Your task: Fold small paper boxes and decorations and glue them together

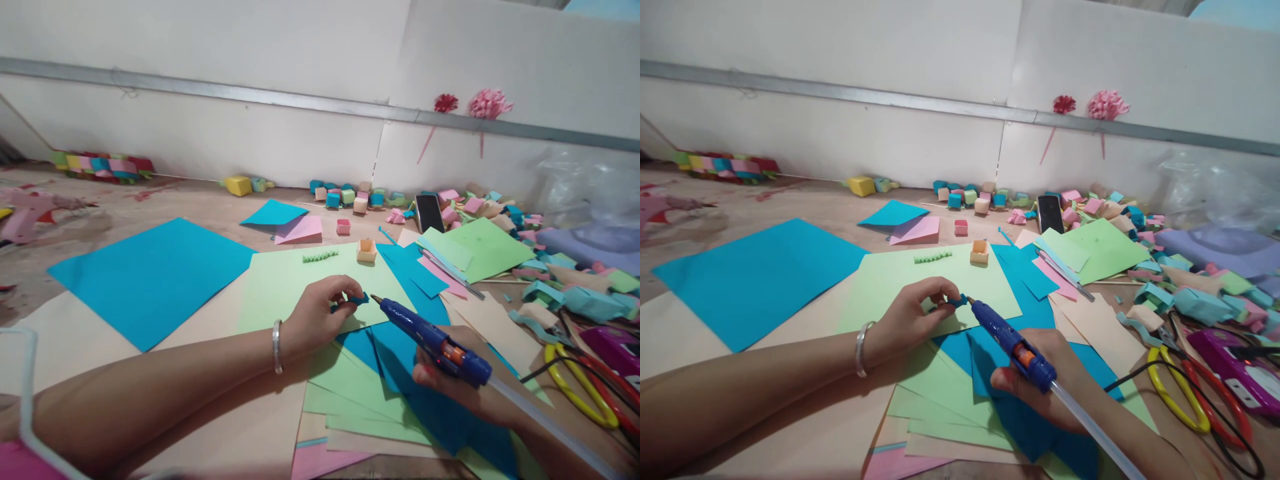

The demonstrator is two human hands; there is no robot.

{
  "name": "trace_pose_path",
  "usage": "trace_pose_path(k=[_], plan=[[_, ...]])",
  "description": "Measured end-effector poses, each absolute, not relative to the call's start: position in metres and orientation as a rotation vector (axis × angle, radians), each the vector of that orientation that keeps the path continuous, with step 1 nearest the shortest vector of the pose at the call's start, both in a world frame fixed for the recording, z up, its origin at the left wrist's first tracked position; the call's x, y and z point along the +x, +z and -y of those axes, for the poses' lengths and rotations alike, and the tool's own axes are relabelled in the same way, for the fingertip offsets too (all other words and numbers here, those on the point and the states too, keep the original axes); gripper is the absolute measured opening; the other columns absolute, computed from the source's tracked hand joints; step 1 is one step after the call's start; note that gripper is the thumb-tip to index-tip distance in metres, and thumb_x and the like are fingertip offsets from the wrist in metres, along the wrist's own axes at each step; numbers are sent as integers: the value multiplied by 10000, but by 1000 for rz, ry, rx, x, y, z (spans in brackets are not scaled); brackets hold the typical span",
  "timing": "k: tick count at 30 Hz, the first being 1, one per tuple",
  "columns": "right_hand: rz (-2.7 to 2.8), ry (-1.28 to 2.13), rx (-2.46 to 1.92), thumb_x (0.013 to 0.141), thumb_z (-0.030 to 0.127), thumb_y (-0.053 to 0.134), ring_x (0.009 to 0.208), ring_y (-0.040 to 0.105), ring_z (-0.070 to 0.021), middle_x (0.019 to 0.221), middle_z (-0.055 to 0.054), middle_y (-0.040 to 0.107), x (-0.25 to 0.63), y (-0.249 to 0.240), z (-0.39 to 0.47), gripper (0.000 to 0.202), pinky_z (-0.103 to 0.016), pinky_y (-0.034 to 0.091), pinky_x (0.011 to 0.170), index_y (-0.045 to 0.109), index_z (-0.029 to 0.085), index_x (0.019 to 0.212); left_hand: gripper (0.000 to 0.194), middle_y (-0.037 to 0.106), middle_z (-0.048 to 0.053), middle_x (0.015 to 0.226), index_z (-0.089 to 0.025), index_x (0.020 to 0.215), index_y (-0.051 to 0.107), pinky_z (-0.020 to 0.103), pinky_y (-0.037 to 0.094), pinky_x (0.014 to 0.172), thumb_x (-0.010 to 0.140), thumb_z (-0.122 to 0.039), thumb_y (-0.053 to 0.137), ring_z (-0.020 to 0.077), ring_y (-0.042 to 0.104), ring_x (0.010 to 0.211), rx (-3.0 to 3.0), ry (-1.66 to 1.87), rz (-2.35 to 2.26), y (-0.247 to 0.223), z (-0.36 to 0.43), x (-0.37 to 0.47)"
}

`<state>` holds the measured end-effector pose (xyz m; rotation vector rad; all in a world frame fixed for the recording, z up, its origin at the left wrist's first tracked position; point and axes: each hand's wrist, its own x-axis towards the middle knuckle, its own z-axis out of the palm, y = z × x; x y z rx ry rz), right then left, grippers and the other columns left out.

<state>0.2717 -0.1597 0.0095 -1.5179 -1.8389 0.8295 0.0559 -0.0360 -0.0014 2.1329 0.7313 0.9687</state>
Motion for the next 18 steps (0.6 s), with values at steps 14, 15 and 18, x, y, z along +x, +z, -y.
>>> trace_pose_path(k=[14,15,18], plan=[[1897,775,-1462,815,463,613,507,386,-112,569,16,449,283,15,159,369,-275,299,467,459,206,601,149,658,10,835,-167,875,648,215,454,635,765,-87,588,100,550,678,2003,878,-747,3,37,56],[1927,753,-1453,819,453,615,516,394,-114,574,16,453,283,15,158,363,-276,303,479,462,202,606,156,666,17,845,-167,897,661,224,461,645,772,-103,593,107,560,691,1985,861,-761,3,37,56],[1989,694,-1427,839,429,604,542,427,-121,597,6,488,285,13,156,346,-280,312,510,475,193,621,184,686,50,896,-158,955,681,259,482,683,784,-159,613,137,591,746,1880,801,-776,3,36,56]])
